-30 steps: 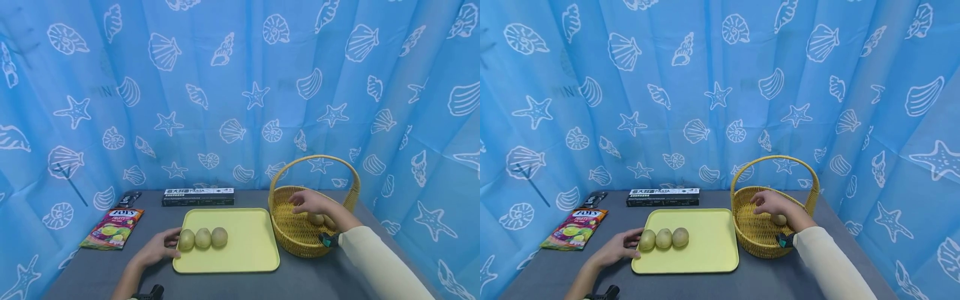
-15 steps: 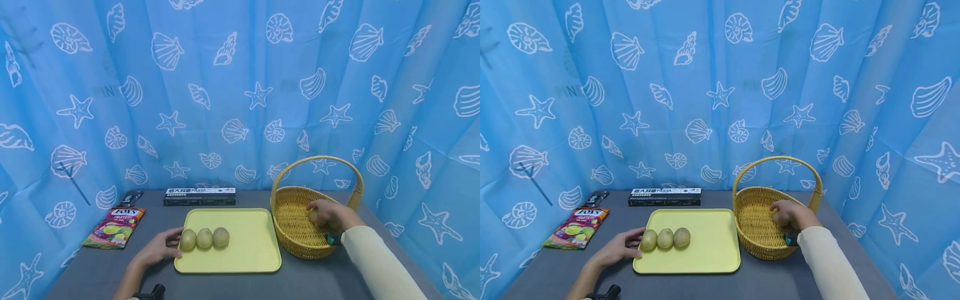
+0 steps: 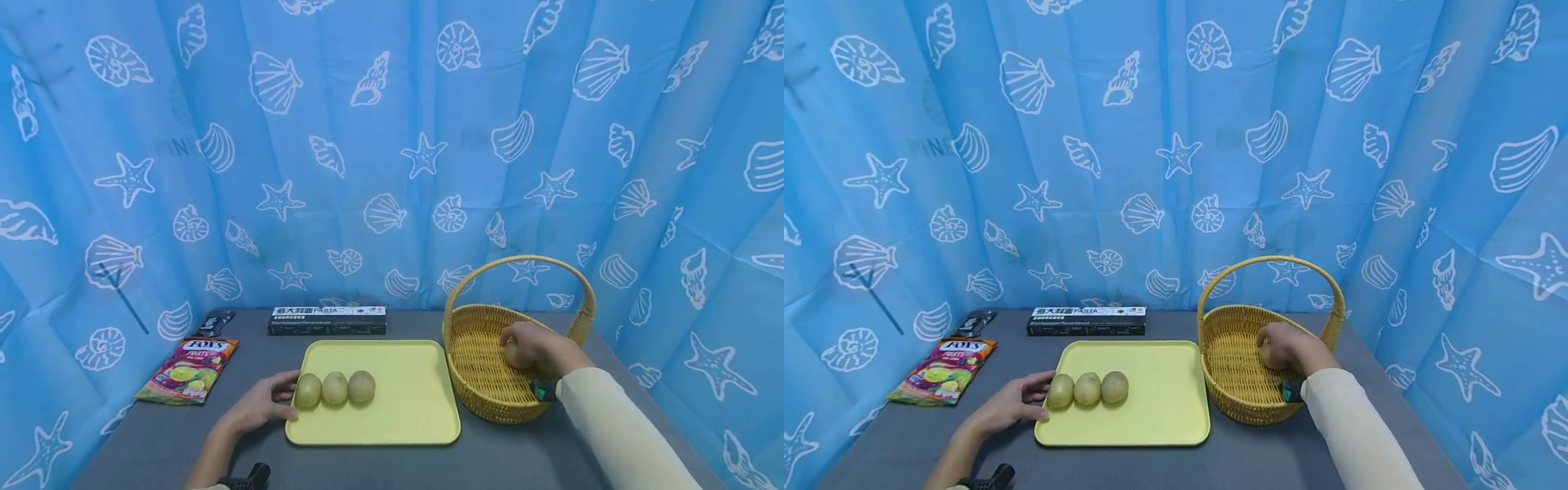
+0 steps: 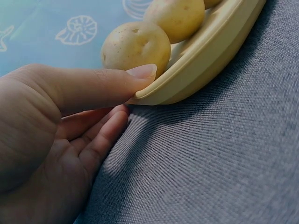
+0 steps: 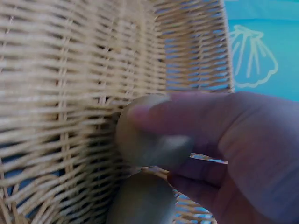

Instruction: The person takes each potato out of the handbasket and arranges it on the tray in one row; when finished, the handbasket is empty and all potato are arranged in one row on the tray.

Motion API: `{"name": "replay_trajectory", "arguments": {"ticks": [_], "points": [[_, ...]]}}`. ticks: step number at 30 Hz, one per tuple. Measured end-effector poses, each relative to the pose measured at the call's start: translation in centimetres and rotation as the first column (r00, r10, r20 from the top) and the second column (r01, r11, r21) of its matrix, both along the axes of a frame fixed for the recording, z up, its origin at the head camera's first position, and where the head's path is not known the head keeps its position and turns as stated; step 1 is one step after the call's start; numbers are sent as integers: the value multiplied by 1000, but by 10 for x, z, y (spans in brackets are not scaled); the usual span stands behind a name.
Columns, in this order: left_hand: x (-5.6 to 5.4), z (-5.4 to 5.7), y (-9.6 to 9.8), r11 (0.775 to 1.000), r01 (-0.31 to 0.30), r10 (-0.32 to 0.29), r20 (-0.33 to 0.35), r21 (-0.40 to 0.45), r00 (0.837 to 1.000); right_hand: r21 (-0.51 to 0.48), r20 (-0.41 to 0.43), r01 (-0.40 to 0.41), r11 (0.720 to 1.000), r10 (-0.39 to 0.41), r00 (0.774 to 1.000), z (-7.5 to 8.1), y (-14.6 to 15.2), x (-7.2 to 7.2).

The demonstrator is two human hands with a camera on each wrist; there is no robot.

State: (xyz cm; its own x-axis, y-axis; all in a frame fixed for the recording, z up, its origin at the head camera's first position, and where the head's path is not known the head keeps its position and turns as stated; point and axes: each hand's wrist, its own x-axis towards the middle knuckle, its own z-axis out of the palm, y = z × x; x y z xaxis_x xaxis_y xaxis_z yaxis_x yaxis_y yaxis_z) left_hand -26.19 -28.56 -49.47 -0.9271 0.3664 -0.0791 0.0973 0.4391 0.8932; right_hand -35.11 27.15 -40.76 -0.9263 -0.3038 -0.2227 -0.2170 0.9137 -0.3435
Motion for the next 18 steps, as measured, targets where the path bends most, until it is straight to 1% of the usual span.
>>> {"name": "replay_trajectory", "arguments": {"ticks": [2, 4, 6, 8, 11, 15, 18], "points": [[0, 0, 0, 1000, -1, 1, 3, -1, 1000, -19, -48, -57, 998, 56, 997, 4, -3, -1], [0, 0, 0, 1000, -1, 1, 2, -1, 1000, -50, -99, -119, 992, 113, 989, 9, -8, 0], [0, 0, -1, 1000, 1, -1, -2, 1, 1000, -90, -137, -160, 983, 147, 980, 14, -14, 3], [0, -1, -1, 1000, 2, -2, -4, 3, 1000, -138, -154, -164, 977, 142, 978, 19, -22, 8], [-1, -1, -1, 1000, 4, -4, -3, 5, 1000, -180, -221, -178, 967, 136, 966, 24, -33, 19], [-1, -2, -1, 1000, -1, 1, 0, -1, 1000, -239, -344, -237, 942, 146, 928, 28, -48, 37], [-1, -1, -1, 1000, -7, 7, 4, -1, 1000, -309, -402, -272, 911, 134, 906, 29, -60, 52]]}}
